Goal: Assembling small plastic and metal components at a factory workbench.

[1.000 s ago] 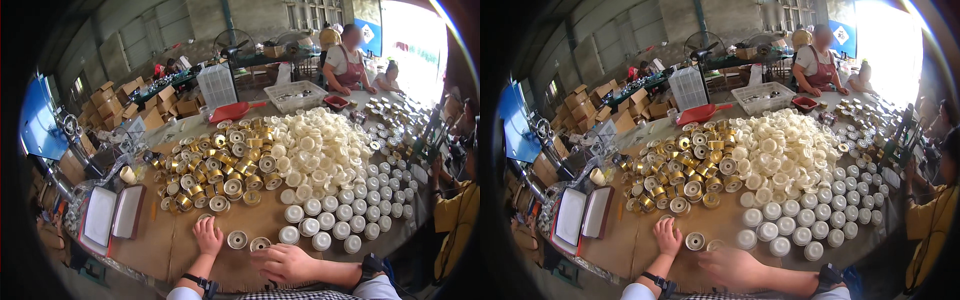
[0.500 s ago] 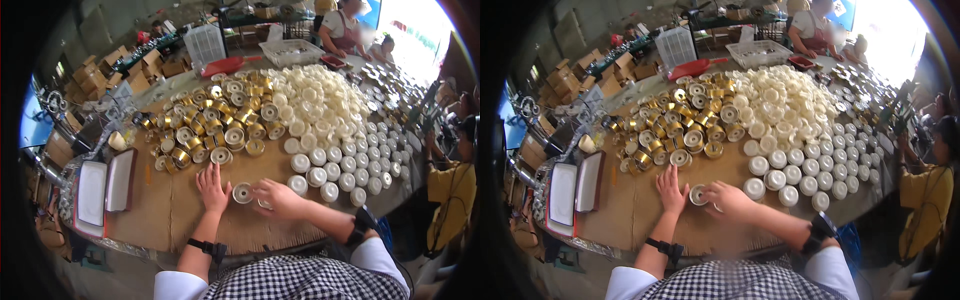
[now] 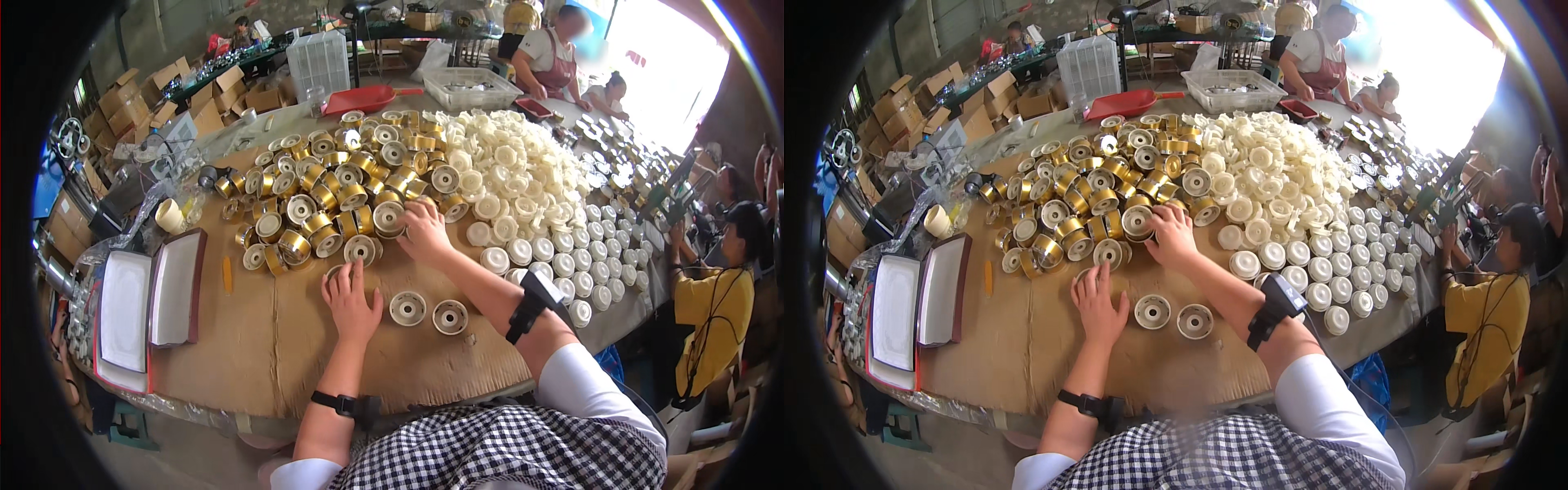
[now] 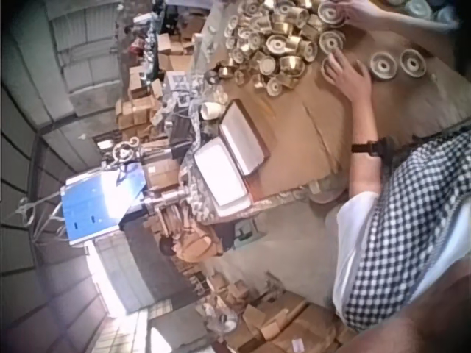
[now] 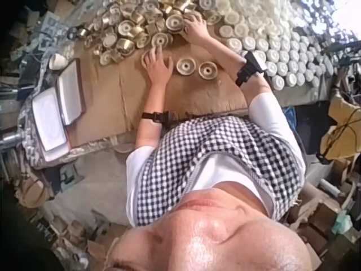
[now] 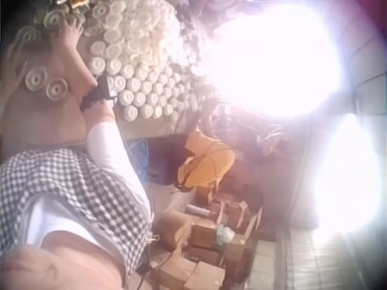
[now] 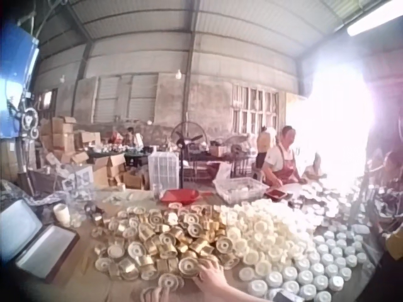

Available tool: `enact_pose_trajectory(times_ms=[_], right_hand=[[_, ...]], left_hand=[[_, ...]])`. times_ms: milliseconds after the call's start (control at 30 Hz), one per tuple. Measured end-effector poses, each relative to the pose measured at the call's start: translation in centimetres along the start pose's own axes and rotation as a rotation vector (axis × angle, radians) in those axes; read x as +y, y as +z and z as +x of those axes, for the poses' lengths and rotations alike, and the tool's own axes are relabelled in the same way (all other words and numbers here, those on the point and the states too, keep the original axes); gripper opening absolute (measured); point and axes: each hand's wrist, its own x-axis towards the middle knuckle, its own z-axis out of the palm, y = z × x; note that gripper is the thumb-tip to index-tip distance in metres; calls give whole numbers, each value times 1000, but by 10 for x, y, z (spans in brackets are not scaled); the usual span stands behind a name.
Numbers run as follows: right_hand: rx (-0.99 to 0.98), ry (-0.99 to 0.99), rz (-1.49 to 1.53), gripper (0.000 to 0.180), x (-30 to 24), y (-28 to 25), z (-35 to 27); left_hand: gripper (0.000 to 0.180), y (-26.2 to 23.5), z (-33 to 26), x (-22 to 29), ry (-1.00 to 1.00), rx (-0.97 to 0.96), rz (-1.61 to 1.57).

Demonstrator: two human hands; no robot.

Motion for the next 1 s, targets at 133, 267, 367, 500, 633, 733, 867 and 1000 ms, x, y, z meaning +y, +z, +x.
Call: enact_pose_trajectory(times_ms=[133, 267, 367, 500, 633, 733, 867, 1000], right_hand=[[-55, -26, -29, 38, -1, 3, -24], [-117, 24, 69, 35, 0, -11, -37], [-150, 3, 69, 32, -1, -24, -47], [-175, -50, 80, 30, -1, -39, -63], [-158, -39, 246, 30, -5, -47, -76], [-197, -14, 237, 29, -9, -56, -84], [-204, 36, -27, 29, -20, -68, -91], [-204, 133, 61, 29, -23, -78, -91]], left_hand=[[60, 2, 0, -2, 24, 3, 2], [34, 1, 1, 0, -10, 92, -1], [25, -1, 1, 3, -4, 108, -37], [28, -5, 0, 3, 9, 119, -49], [30, -4, -1, 2, 85, 111, -77], [27, -4, -2, 0, 102, 108, -105], [21, -4, -3, -3, 92, 112, -172], [23, -4, -3, -1, 80, 133, -197]])
